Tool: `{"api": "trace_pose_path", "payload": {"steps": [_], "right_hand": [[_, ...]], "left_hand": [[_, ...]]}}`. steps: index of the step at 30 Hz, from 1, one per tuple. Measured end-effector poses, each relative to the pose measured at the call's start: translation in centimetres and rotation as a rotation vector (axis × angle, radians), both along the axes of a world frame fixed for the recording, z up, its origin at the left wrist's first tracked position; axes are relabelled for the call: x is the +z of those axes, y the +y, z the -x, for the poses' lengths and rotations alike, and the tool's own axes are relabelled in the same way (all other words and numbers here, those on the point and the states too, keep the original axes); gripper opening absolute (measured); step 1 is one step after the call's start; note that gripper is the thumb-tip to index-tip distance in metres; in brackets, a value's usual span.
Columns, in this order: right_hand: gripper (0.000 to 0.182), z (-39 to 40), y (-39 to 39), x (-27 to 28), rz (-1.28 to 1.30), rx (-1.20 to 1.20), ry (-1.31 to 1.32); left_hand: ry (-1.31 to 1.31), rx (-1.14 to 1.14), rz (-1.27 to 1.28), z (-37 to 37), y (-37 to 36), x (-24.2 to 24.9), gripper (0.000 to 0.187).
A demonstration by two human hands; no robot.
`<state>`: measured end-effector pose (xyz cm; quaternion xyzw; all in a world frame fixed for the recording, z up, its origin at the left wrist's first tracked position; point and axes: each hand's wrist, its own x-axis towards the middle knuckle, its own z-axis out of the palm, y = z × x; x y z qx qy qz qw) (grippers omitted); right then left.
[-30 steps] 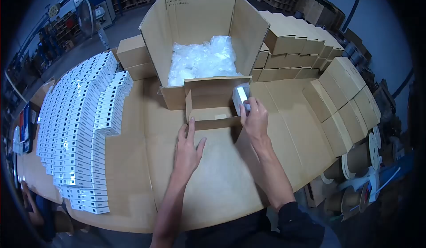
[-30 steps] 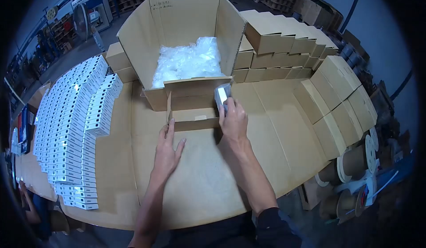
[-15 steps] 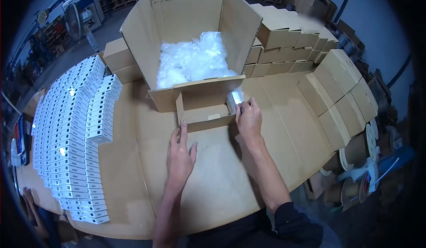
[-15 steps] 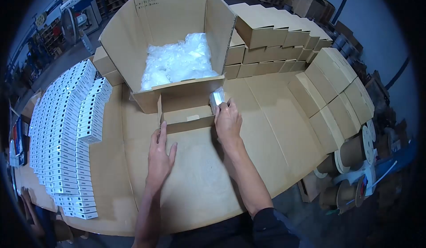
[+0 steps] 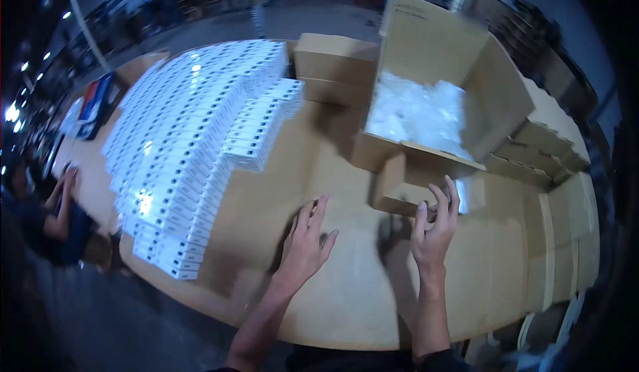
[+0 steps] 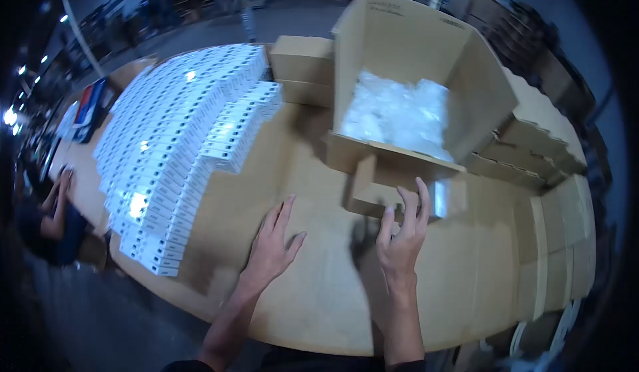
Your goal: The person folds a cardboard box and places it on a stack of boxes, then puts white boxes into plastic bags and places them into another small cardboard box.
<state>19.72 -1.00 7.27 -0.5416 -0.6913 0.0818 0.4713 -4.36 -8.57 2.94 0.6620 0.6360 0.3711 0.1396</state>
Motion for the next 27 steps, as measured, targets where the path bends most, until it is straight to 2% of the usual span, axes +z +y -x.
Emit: {"api": "trace_pose_path", "payload": {"steps": [3,7,9,12,16,25,27], "right_hand": [[0.032,4.7,0.6,0.4,0.005,0.229,-0.013],[0.036,11.7,3.4,0.0,-0.086,0.548,-0.219],[0.044,15.4,5.5,-1.3,-0.077,0.661,-0.329],[0.054,20.6,8.3,-3.8,-0.052,0.792,-0.435],[0.057,25.4,10.8,-4.9,-0.016,0.837,-0.460],[0.059,25.9,11.0,-5.0,0.006,0.836,-0.486],[0.058,25.4,10.3,-4.2,0.131,0.836,-0.416]], "left_hand": [[0.065,0.113,-0.043,4.7,-0.5,-0.5,0.074],[0.087,0.229,-0.168,10.1,0.8,-1.1,0.065],[0.076,0.256,-0.245,12.4,2.2,-1.6,0.064],[0.212,0.284,-0.282,14.8,3.9,-1.1,0.063],[0.336,0.311,-0.248,16.7,5.2,-2.1,0.062],[0.397,0.386,-0.271,17.1,4.7,-2.6,0.045],[0.391,0.383,-0.283,17.1,4.4,-2.4,0.039]]}}
